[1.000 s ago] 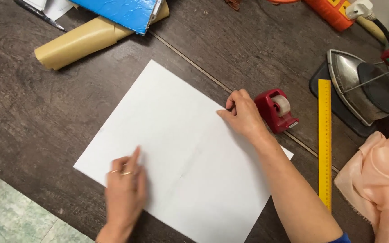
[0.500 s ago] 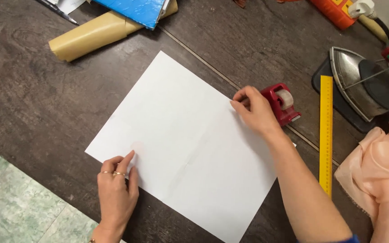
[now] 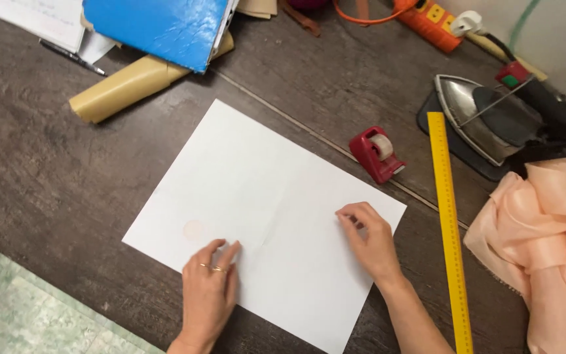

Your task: The person tapes a large white sheet of paper to a wooden table. They place a curved brown paper pattern on top of the white sheet and smooth it down. Using a yellow ruler and a black pen, the person draws a straight line along the edge of the pattern onto the white paper.

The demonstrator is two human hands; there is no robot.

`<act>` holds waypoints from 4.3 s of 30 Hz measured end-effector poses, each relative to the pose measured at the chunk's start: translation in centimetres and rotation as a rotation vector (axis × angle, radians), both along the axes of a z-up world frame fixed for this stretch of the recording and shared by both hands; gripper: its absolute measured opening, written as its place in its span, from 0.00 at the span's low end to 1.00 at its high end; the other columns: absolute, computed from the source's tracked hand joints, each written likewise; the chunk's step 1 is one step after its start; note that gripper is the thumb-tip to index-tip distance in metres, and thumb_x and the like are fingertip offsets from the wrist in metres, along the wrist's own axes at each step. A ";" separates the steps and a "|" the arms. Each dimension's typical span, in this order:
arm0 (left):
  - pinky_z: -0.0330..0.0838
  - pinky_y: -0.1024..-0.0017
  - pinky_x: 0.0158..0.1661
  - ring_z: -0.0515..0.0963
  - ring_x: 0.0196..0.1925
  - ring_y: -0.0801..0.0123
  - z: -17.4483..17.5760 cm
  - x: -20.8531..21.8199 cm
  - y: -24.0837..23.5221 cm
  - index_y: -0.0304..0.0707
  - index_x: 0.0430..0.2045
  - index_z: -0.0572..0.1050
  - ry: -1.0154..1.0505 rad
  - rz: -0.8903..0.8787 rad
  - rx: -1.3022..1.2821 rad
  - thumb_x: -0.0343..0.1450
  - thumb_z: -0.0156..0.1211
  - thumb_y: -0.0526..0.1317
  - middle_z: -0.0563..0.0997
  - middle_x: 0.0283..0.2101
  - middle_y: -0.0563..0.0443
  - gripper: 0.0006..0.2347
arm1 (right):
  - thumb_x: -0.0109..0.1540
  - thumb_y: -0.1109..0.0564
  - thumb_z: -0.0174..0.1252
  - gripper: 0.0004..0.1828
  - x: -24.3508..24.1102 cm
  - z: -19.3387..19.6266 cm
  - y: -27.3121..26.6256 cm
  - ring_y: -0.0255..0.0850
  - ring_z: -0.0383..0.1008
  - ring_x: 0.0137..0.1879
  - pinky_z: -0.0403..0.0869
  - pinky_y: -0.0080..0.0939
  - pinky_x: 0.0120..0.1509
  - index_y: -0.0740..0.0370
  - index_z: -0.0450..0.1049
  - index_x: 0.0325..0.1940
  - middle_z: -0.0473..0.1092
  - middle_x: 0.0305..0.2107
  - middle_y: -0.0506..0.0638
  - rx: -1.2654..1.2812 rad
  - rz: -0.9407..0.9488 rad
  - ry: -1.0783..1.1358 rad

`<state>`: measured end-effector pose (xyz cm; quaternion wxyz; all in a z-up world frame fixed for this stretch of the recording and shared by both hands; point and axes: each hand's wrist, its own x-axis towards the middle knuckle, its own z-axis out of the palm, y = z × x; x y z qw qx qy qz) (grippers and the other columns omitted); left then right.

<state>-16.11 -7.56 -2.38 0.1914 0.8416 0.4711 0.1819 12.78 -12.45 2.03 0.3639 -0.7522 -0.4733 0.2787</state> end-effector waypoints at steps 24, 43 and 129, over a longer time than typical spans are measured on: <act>0.65 0.52 0.55 0.57 0.67 0.50 2.8 28.8 13.9 0.52 0.66 0.53 0.212 -0.680 -0.106 0.57 0.72 0.37 0.53 0.70 0.53 0.42 | 0.54 0.61 0.65 0.09 16.3 -1.1 6.5 0.43 0.71 0.38 0.78 0.40 0.38 0.71 0.77 0.34 0.71 0.31 0.59 -0.354 -0.265 0.416; 0.71 0.64 0.49 0.69 0.57 0.66 3.2 30.7 16.7 0.53 0.55 0.68 0.299 -0.832 -0.102 0.58 0.72 0.44 0.72 0.54 0.64 0.30 | 0.57 0.68 0.60 0.08 15.0 -0.8 2.3 0.49 0.79 0.35 0.81 0.42 0.42 0.78 0.72 0.37 0.72 0.28 0.63 -0.220 -0.322 0.651; 0.77 0.55 0.36 0.83 0.32 0.52 4.6 15.1 14.8 0.30 0.29 0.82 0.305 -0.116 -0.866 0.64 0.63 0.34 0.81 0.25 0.39 0.06 | 0.63 0.63 0.49 0.13 -2.5 -1.8 5.1 0.37 0.72 0.25 0.74 0.35 0.32 0.65 0.76 0.48 0.73 0.20 0.56 -0.266 -0.066 0.327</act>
